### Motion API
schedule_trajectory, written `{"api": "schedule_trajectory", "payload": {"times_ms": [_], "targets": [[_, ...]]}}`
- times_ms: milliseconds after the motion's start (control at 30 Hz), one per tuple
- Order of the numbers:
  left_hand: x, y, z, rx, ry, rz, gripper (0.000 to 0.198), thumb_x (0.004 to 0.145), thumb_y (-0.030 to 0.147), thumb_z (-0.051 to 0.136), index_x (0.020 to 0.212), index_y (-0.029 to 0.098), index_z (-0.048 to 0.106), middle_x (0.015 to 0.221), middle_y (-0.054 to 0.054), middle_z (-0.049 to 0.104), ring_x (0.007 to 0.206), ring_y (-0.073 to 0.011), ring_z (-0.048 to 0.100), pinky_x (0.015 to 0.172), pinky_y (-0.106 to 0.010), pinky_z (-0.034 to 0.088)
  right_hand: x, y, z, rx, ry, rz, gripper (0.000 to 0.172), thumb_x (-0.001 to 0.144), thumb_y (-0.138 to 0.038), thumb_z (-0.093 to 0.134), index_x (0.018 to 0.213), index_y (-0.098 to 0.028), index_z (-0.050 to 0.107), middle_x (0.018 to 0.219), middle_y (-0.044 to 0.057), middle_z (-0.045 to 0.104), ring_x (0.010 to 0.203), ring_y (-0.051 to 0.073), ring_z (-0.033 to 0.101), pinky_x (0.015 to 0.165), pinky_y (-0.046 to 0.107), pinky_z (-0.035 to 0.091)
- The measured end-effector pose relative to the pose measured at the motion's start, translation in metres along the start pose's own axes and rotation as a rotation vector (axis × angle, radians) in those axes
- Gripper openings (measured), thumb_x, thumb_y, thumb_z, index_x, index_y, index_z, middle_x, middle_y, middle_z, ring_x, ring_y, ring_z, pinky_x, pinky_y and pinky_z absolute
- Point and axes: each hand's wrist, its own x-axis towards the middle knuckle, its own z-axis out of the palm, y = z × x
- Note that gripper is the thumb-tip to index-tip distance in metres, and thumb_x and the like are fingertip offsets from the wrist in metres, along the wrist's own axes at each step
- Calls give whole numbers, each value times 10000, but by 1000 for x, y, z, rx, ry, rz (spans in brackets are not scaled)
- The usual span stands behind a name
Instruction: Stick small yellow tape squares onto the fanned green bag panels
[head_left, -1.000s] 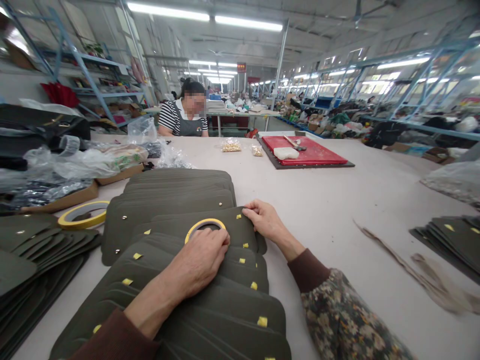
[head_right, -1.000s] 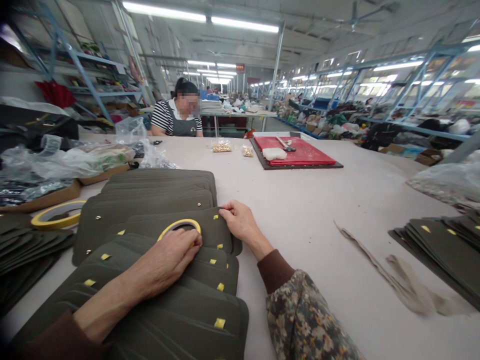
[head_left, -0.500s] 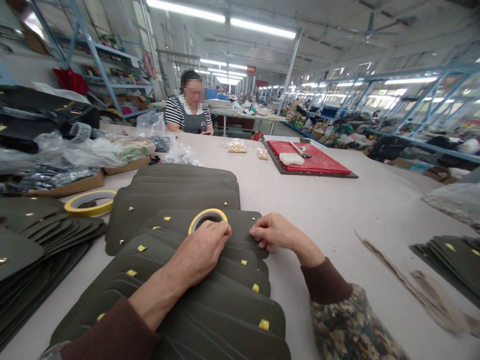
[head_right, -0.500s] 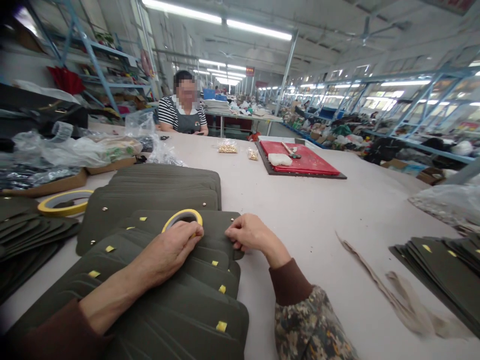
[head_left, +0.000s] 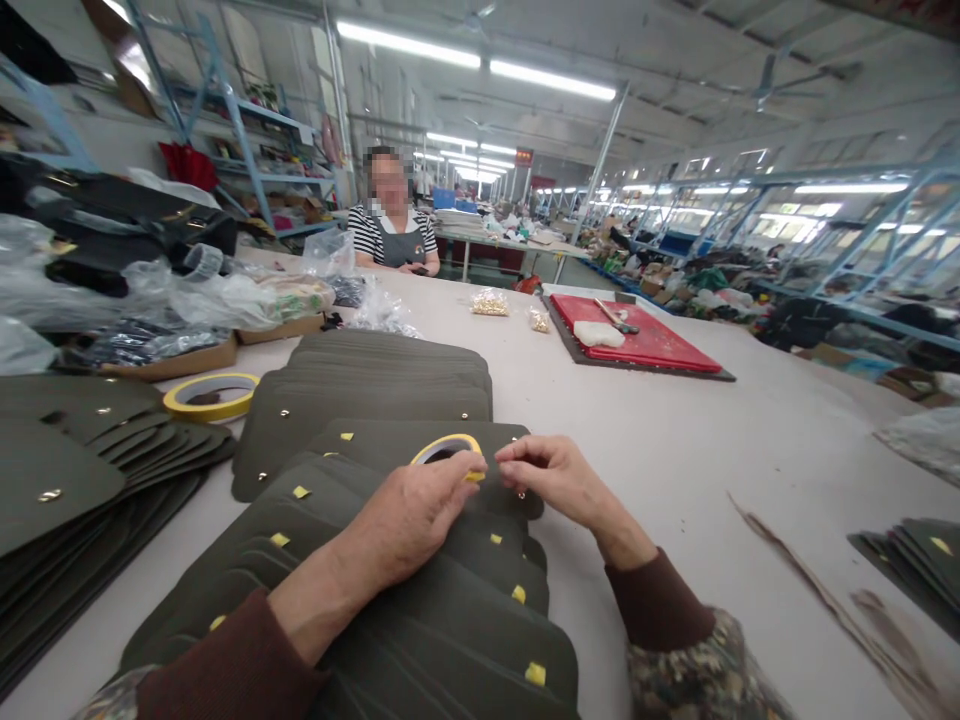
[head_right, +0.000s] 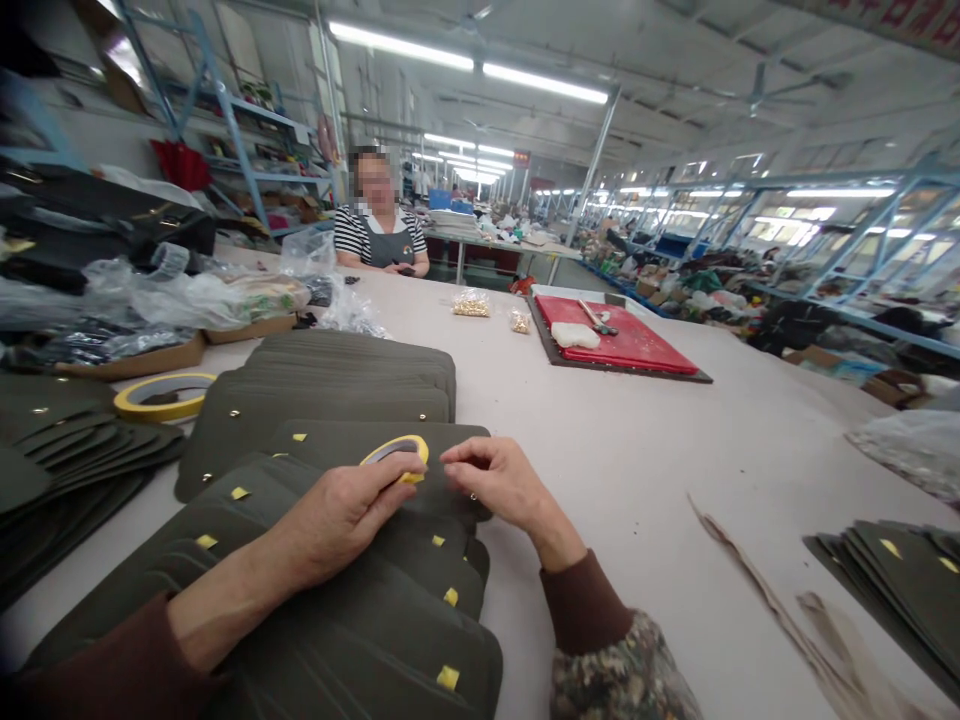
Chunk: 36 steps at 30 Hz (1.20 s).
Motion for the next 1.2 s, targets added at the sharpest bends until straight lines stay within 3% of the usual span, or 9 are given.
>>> {"api": "schedule_trajectory", "payload": {"times_ms": [67,167,367,633,767,900,1000,1067,1200], "targets": [[-2,0,-1,13,0,-5,403,945,243,414,1344,282,381,1147,-25,663,1041,-182,632,891,-303,483,-5,-11,4,103,-75,-62,204,745,-258,640,906,-152,707,744,19,700,650,133,626,631,254,498],[-3,0,-2,6,-3,-53,459,937,240,411,1384,241,309,1097,-54,684,982,-199,659,842,-322,508,-10,-23,12,-17,-61,-193,191,739,-201,639,911,-174,716,861,39,719,770,155,647,724,276,507],[-2,2,-2,5,-3,-74,358,917,225,435,1269,221,371,1055,-55,685,932,-210,673,774,-305,506,-9,-24,20,-359,32,-423,119,811,-188,599,858,-205,707,782,23,706,701,142,629,700,260,479],[0,1,-4,40,29,-119,93,936,243,434,996,231,504,844,3,664,765,-181,644,648,-259,428,-8,-15,34,-587,196,-486,149,756,-125,541,757,-209,664,678,13,672,601,134,595,608,236,441],[1,2,-5,75,74,-112,159,946,264,406,839,221,516,727,20,607,668,-152,586,607,-244,381,-9,-18,42,-480,243,-362,125,741,-172,551,711,-204,668,616,6,648,550,127,571,568,233,442],[0,7,-2,100,158,-35,191,938,231,384,807,211,521,743,10,609,669,-136,566,619,-240,384,-5,-23,46,-40,202,-7,118,718,-263,580,686,-178,654,500,-10,611,440,127,557,460,233,450],[-2,10,1,86,194,28,168,939,209,393,845,211,533,783,10,633,690,-130,581,632,-237,399,-2,-20,36,145,246,163,107,648,-275,636,643,-168,630,481,-23,586,415,115,540,448,244,486],[-2,10,3,98,165,13,133,940,208,418,884,213,539,825,7,652,735,-140,604,652,-243,412,-4,-15,21,184,260,255,135,616,-280,674,654,-155,639,490,-24,580,437,108,538,454,241,498],[1,5,7,204,-23,-117,67,922,207,486,904,217,549,833,-13,670,779,-188,628,638,-268,418,-18,-1,-9,127,121,348,239,623,-341,719,709,-122,680,531,2,613,454,87,526,449,208,454]]}}
